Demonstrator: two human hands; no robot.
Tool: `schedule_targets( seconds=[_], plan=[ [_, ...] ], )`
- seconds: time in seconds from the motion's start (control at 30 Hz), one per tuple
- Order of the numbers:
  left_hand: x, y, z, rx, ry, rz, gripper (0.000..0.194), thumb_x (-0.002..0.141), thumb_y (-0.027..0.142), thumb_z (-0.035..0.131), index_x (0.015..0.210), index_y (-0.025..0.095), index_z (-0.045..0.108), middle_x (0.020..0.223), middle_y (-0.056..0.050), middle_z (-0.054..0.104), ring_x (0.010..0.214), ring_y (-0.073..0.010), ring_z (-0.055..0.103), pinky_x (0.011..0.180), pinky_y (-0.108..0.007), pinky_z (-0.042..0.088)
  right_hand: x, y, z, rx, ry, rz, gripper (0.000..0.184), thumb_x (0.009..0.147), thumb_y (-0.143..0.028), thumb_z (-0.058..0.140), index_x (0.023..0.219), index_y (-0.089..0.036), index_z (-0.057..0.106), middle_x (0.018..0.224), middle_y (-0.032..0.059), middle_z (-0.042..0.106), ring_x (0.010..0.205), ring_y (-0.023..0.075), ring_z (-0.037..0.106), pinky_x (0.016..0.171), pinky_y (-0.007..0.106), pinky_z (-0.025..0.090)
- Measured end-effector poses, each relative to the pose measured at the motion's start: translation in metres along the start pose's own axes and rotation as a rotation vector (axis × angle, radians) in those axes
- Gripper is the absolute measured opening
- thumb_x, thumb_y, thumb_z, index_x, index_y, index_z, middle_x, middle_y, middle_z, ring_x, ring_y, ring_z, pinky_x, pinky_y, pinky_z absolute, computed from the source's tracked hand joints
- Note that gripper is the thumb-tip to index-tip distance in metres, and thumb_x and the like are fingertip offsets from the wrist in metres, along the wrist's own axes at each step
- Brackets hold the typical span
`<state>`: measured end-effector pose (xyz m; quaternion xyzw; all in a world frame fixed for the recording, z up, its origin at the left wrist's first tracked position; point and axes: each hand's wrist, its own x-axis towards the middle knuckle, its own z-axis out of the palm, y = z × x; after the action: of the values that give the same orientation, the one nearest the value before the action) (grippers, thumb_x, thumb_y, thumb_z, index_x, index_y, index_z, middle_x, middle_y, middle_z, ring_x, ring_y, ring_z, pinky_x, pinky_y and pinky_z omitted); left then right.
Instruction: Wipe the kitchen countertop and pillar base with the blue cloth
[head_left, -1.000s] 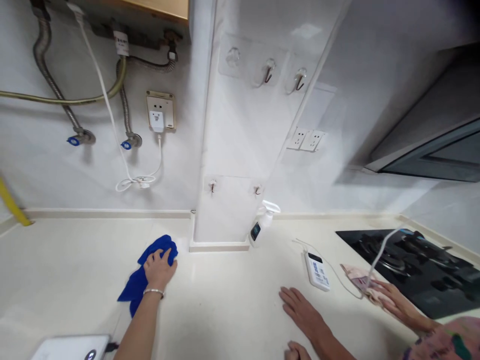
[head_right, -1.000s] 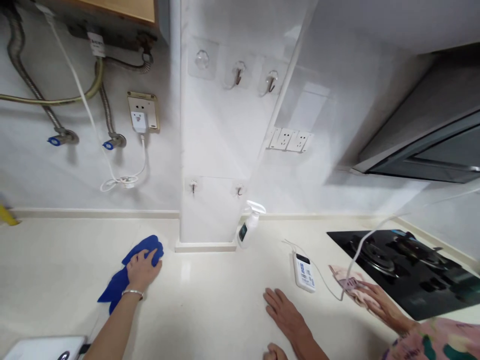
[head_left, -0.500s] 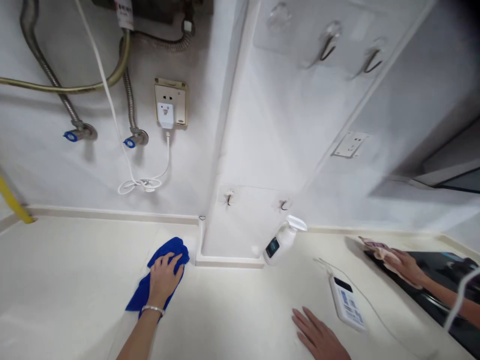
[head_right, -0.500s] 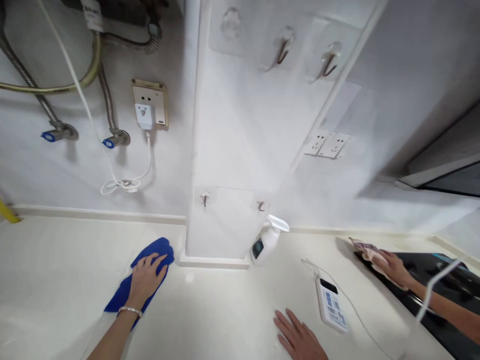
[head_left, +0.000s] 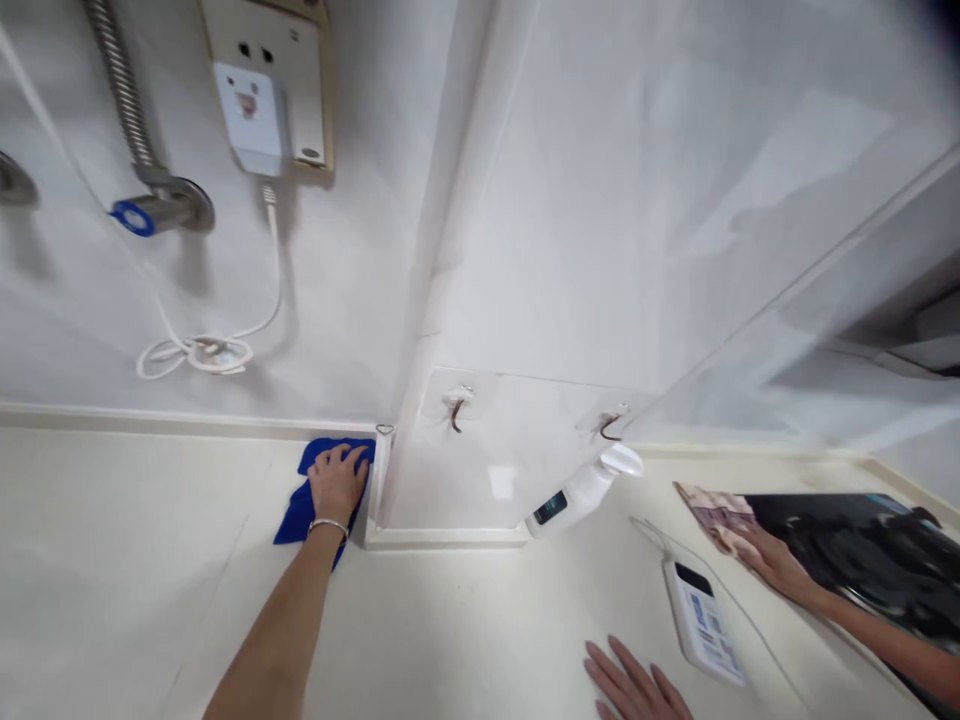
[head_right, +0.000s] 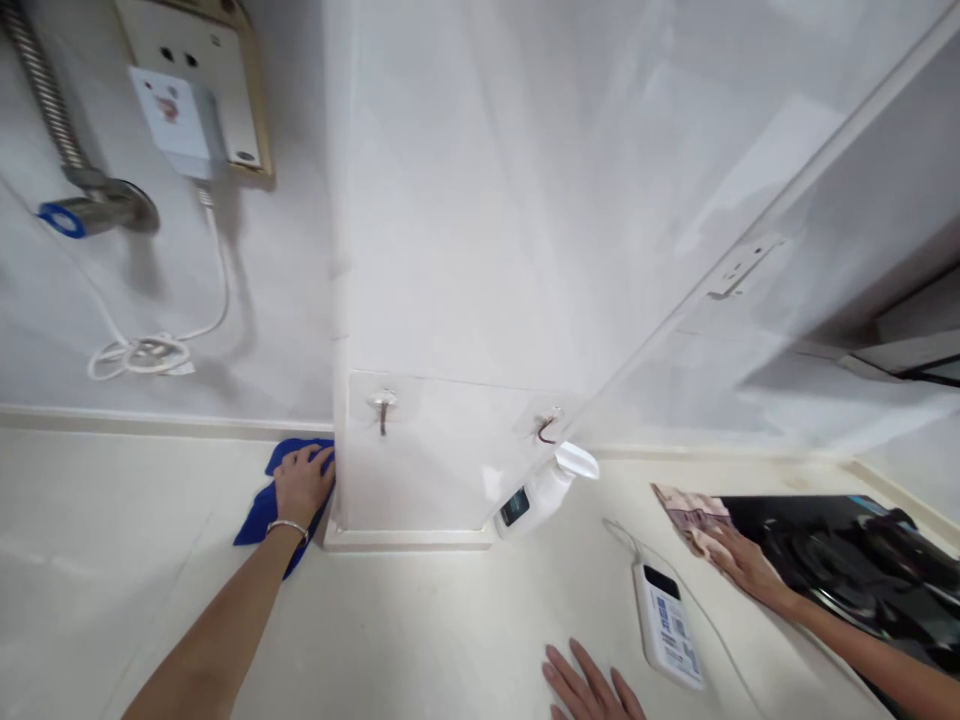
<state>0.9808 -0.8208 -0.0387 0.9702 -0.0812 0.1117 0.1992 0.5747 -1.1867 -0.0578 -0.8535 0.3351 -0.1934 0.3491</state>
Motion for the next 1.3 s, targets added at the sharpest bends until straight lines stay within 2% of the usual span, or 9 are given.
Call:
schedule_targets(
  seconds=[0.13, 0.4, 0.53, 0.63, 0.73, 0.8, 1.03, 1.13, 1.3],
  plan=[
    [0.01, 0.002, 0.003, 0.016, -0.018, -0.009, 0.043, 0.092, 0.041, 0.04, 0.127, 0.031, 0.064, 0.134, -0.011, 0.058, 0.12, -0.0345, 0.04, 0.094, -0.05, 0.036, -0.003, 0.0, 0.001, -0.022, 0.094, 0.18, 0.053, 0.071, -0.057, 0.037, 0.12, -0.067, 0.055, 0.106, -0.0151, 0.072, 0.118, 0.0383, 0.062, 0.053, 0.054, 0.058],
    [-0.02, -0.006, -0.014, 0.01, -0.009, 0.068, 0.046, 0.095, 0.045, 0.037, 0.128, 0.031, 0.064, 0.137, -0.009, 0.058, 0.122, -0.032, 0.042, 0.096, -0.046, 0.037, -0.005, -0.012, -0.012, 0.145, 0.132, 0.054, 0.056, 0.072, -0.053, 0.044, 0.125, -0.048, 0.063, 0.108, -0.0007, 0.075, 0.116, 0.0348, 0.065, 0.073, 0.05, 0.062],
    [-0.061, -0.013, -0.029, 0.035, -0.004, 0.093, 0.044, 0.095, 0.044, 0.037, 0.129, 0.033, 0.064, 0.135, -0.008, 0.059, 0.121, -0.031, 0.044, 0.095, -0.045, 0.038, -0.01, -0.02, -0.011, 0.331, -0.039, 0.166, 0.042, 0.082, -0.048, 0.037, 0.103, -0.047, 0.073, 0.098, -0.0037, 0.076, 0.111, 0.032, 0.068, 0.068, 0.046, 0.061],
    [-0.094, -0.016, -0.04, 0.051, 0.0, 0.106, 0.042, 0.095, 0.042, 0.039, 0.127, 0.032, 0.065, 0.135, -0.008, 0.059, 0.12, -0.03, 0.046, 0.094, -0.044, 0.039, -0.015, -0.022, -0.011, 0.548, -0.267, 0.244, 0.045, 0.086, -0.044, 0.034, 0.098, -0.036, 0.077, 0.107, 0.0007, 0.076, 0.107, 0.0267, 0.071, 0.073, 0.038, 0.061],
    [-0.125, -0.016, -0.047, 0.061, 0.019, 0.104, 0.041, 0.094, 0.04, 0.041, 0.123, 0.028, 0.067, 0.132, -0.009, 0.06, 0.118, -0.0302, 0.047, 0.093, -0.044, 0.04, -0.02, -0.022, -0.012, 0.75, -0.385, 0.277, 0.054, 0.092, -0.04, 0.025, 0.101, -0.032, 0.077, 0.114, 0.0034, 0.075, 0.109, 0.0241, 0.07, 0.076, 0.034, 0.06],
    [-0.145, -0.014, -0.051, 0.067, 0.038, 0.101, 0.04, 0.094, 0.04, 0.042, 0.12, 0.025, 0.068, 0.13, -0.01, 0.061, 0.118, -0.0306, 0.047, 0.092, -0.044, 0.04, -0.021, -0.023, -0.014, 0.733, -0.337, 0.245, 0.054, 0.094, -0.038, 0.024, 0.101, -0.032, 0.077, 0.11, 0.0037, 0.076, 0.104, 0.0232, 0.072, 0.072, 0.032, 0.06],
    [-0.218, -0.001, -0.06, 0.01, 0.021, 0.219, 0.035, 0.093, 0.037, 0.045, 0.118, 0.028, 0.069, 0.124, -0.009, 0.063, 0.112, -0.0276, 0.05, 0.091, -0.042, 0.041, -0.037, -0.054, -0.022, 0.239, 0.126, -0.064, 0.05, 0.092, -0.041, 0.026, 0.091, -0.035, 0.075, 0.088, 0.0014, 0.077, 0.085, 0.0234, 0.075, 0.061, 0.033, 0.057],
    [-0.249, 0.016, -0.055, -0.094, -0.022, 0.3, 0.034, 0.093, 0.035, 0.046, 0.118, 0.031, 0.068, 0.124, -0.008, 0.062, 0.114, -0.0269, 0.049, 0.093, -0.044, 0.04, -0.079, -0.055, -0.011, 0.153, 0.254, -0.03, 0.045, 0.09, -0.045, 0.027, 0.094, -0.044, 0.072, 0.088, -0.0014, 0.075, 0.084, 0.0255, 0.074, 0.055, 0.035, 0.055],
    [-0.304, 0.063, -0.033, -0.295, -0.184, 0.534, 0.032, 0.088, 0.033, 0.054, 0.117, 0.039, 0.067, 0.125, -0.005, 0.061, 0.119, -0.0277, 0.046, 0.1, -0.05, 0.038, -0.164, -0.015, 0.028, -0.011, 0.389, -0.052, 0.036, 0.08, -0.055, 0.038, 0.097, -0.047, 0.069, 0.089, 0.0016, 0.074, 0.08, 0.0301, 0.073, 0.048, 0.037, 0.051]
  ],
)
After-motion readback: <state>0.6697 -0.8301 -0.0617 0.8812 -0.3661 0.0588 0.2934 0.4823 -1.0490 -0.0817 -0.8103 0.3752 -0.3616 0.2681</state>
